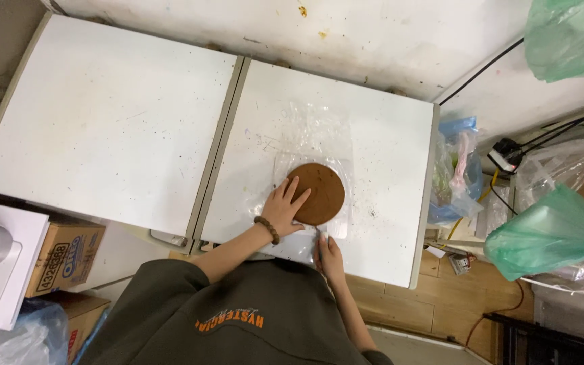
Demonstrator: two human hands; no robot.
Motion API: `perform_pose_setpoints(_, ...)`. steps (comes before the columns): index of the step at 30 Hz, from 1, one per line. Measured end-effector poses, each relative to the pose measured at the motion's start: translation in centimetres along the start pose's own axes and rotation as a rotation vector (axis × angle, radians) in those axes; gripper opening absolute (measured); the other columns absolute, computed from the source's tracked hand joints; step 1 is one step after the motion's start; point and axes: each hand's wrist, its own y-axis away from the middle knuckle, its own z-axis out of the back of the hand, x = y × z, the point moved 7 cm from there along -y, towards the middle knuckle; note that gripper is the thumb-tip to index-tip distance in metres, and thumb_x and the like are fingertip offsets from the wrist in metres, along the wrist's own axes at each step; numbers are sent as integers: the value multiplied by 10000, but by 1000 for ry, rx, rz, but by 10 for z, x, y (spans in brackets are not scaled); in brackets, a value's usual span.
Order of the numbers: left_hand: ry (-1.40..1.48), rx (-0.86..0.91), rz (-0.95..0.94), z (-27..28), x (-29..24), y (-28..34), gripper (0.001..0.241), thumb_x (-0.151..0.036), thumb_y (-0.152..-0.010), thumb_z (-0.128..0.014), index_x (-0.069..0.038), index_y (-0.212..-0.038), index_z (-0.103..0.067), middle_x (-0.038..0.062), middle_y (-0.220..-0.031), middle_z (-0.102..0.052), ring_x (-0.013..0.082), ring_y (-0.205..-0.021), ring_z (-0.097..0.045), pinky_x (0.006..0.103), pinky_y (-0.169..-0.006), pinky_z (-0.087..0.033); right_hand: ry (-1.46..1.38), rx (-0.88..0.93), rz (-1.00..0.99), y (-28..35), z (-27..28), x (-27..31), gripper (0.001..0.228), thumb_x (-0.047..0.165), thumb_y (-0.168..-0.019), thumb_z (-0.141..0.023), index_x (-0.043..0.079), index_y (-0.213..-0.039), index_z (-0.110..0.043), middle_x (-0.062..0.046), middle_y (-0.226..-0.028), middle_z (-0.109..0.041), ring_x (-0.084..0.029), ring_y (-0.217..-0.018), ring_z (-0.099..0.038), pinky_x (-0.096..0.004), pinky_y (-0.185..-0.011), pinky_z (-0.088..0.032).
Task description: The person trims a chocolate cake layer with a knife, places it on a cake board, spreads white cream over it with a spatula, stacks a second cake layer on top, and continues spreading cream over the top and sides of the assembled cake on a turntable.
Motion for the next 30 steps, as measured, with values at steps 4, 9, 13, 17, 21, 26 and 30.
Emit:
perform_pose_setpoints(4,-45,195,-16,42,9,-30,1281,-579,-610,-869,-262,-1676,-234,215,-1739,-58,377,-1538,-155,517,-1215,-275,23,13,12,-6,4,-2,411,440,-1080,-443,86,-881,-506,-19,-539,-464,-91,-373,-364,-262,-337,-286)
perform_pose_setpoints(9,-129,292,-568,15,5,-48,1281,-699,-559,-859,-264,-1602,-255,105,-1699,-87,386,-1566,-57,558,-1270,-121,-4,9,-118,-2,11,5,372,427,-1052,-447,101,-881,-499,1,-560,-472,-88,-360,-309,-264,-327,-225)
perform_pose_setpoints(13,-20,161,-523,2,3,-34,1186,-739,-647,-818,-268,-1605,-301,93,-1703,-120,372,-1572,-65,587,-1253,-117,48,-15,-84,12,25,1,397,432,-1068,-449,93,-870,-510,-7,-563,-458,-83,-369,-318,-261,-333,-246)
perform_pose_setpoints(17,43,106,-377,-1,-6,-29,1188,-753,-659,-785,-232,-1612,-303,132,-1705,-96,394,-1567,-24,627,-1241,-96,76,-86,-38,-10,38,-46,352,394,-1077,-477,96,-914,-573,2,-611,-492,-77,-427,-398,-258,-380,-327)
perform_pose_setpoints(21,43,189,-246,-12,-10,-28,1209,-817,-673,-730,-192,-1600,-270,192,-1686,-25,435,-1541,38,649,-1222,-58,14,-34,142,-42,11,-10,376,362,-1110,-490,44,-916,-542,3,-643,-506,-87,-465,-413,-276,-399,-350)
perform_pose_setpoints(26,200,90,-215,-24,5,-28,1107,-792,-830,-675,-153,-1638,-270,232,-1725,6,471,-1573,61,636,-1239,-69,-15,58,-46,-22,1,17,398,397,-1083,-418,53,-921,-534,-12,-562,-480,-109,-366,-353,-285,-337,-284)
perform_pose_setpoints(30,60,362,-167,20,-14,-25,1232,-754,-669,-739,-171,-1621,-218,197,-1676,38,423,-1539,60,589,-1223,-54,9,74,-51,-11,9,23,375,382,-1070,-421,56,-946,-559,-8,-543,-474,-105,-363,-334,-278,-336,-267)
